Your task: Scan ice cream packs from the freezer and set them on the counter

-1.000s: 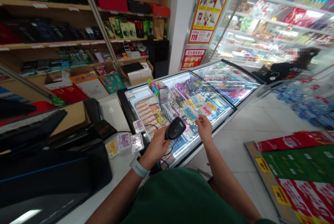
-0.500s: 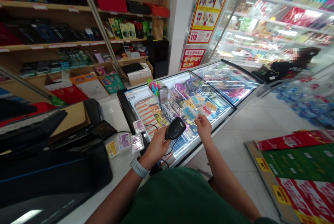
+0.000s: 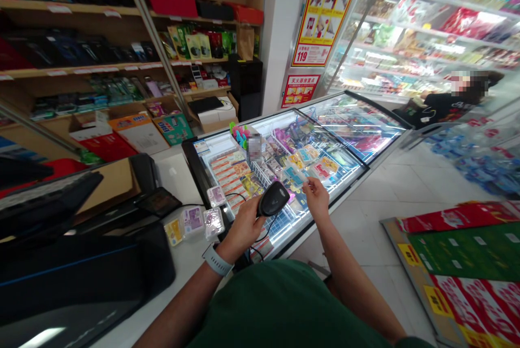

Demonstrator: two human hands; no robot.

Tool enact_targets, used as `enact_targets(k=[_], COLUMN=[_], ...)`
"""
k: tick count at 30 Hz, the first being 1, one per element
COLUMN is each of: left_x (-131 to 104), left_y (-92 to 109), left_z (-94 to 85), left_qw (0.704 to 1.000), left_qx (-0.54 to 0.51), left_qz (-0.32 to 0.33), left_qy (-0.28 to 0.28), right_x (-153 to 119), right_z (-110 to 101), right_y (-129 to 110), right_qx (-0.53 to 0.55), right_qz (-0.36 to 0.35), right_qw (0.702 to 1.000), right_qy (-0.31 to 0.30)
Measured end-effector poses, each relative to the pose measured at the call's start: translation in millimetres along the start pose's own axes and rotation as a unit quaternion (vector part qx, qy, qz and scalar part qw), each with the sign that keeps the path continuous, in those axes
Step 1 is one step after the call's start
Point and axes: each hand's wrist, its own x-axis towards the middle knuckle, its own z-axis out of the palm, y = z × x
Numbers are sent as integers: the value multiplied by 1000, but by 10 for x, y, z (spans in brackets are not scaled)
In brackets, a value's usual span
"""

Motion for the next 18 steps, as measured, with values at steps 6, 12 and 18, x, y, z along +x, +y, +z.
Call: enact_targets(k=[6,12,18], left_x=[-4,8,0], left_y=[-51,-32,-6], left_z=[26,19,21], left_qw=[1000,999,1000], left_qx=[25,32,27], left_qz=[3,10,4], left_qy=[10,11,0], right_x=[6,12,3], right_z=[6,16,24], right_y=[-29,12,121], right_qx=[9,13,19], right_qz=[-3,-12,3], right_qw=[1000,1000,1000], right_qy=[-1,-1,-4])
